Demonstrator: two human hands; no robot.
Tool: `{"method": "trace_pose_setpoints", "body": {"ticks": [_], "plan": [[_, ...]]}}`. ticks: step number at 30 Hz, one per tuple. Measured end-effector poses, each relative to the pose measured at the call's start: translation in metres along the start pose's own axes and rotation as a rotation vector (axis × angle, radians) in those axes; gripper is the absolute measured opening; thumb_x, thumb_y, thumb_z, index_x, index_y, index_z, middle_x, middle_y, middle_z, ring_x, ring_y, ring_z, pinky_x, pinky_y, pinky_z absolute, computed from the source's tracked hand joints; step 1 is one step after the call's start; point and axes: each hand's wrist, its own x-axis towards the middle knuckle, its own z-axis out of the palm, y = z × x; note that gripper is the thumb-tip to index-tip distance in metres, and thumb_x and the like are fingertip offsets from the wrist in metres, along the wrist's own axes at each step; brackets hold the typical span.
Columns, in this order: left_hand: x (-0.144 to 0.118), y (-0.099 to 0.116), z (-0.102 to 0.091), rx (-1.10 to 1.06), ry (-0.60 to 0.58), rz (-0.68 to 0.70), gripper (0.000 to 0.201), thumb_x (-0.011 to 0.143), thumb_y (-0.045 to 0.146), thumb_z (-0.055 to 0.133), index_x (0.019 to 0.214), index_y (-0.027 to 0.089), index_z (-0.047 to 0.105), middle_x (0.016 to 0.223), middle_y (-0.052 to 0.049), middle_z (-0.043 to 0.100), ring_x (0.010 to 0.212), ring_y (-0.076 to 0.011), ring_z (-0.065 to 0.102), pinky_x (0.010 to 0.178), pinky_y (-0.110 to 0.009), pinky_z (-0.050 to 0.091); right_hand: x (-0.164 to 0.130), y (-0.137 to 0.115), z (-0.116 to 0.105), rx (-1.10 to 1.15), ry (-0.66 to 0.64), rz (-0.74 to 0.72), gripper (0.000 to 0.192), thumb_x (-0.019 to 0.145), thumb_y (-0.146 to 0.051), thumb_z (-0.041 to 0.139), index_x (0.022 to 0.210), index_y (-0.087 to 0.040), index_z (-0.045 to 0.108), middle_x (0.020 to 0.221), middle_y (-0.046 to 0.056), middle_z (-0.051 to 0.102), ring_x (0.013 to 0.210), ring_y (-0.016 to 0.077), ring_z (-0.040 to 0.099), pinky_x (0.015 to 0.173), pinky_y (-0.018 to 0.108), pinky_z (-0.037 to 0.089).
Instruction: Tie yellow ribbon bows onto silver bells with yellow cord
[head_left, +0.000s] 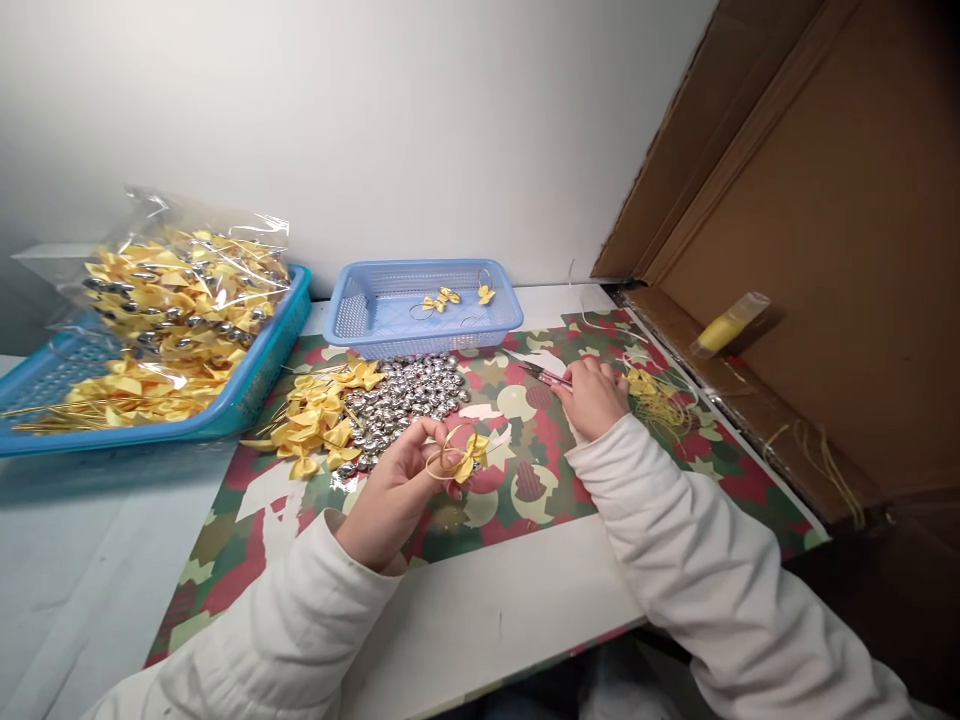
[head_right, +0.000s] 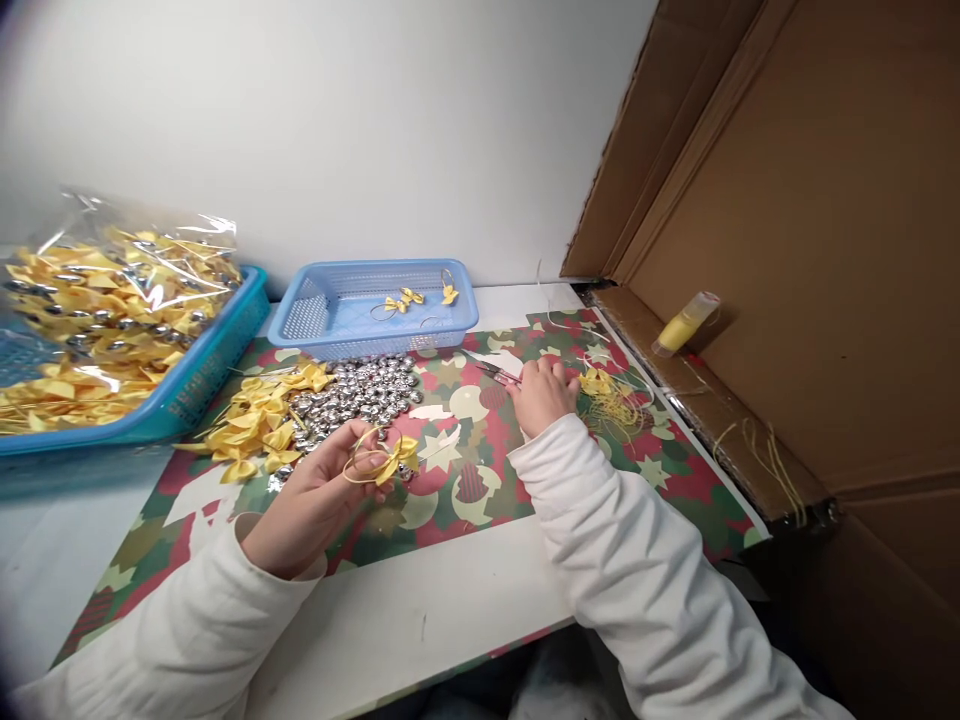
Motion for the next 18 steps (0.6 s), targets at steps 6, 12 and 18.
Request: {"method": "trace_pose_setpoints", "body": {"ticks": [6, 12, 18], "plan": [[0.002, 0.000, 0.001, -0.022, 0.045, 0.021, 0.027, 0.077, 0.033, 0.067, 0.081, 0.021, 0.044, 0.062, 0.008, 0.051, 0.054, -0.0070, 0.050, 0.054, -0.019, 0.041, -0.002, -0.001, -0.005, 0.324, 0.020, -0.043, 0.012, 0.089, -0.023, 0.047, 0.096, -0.014, 0.052, 0.093, 0.012, 0.064, 0.090, 0.0242, 0.058, 0.076, 0.035, 0.042], [0.005, 0.000, 0.003, -0.013, 0.150, 0.084, 0.030, 0.075, 0.035, 0.069, 0.079, 0.021, 0.043, 0.061, 0.008, 0.052, 0.053, -0.0076, 0.050, 0.054, -0.020, 0.042, -0.038, -0.012, -0.035, 0.775, 0.062, -0.619, 0.023, 0.092, -0.033, 0.040, 0.087, -0.018, 0.057, 0.053, -0.004, 0.048, 0.044, 0.0113, 0.041, 0.048, 0.024, 0.034], [0.003, 0.003, 0.007, 0.035, 0.179, 0.132, 0.034, 0.073, 0.039, 0.070, 0.077, 0.021, 0.040, 0.059, 0.008, 0.052, 0.053, -0.0081, 0.052, 0.053, -0.020, 0.043, -0.058, -0.029, -0.030, 0.589, 0.123, -0.756, 0.024, 0.082, -0.034, 0.054, 0.065, -0.018, 0.055, 0.053, -0.002, 0.051, 0.049, 0.0103, 0.045, 0.050, 0.022, 0.034]]}}
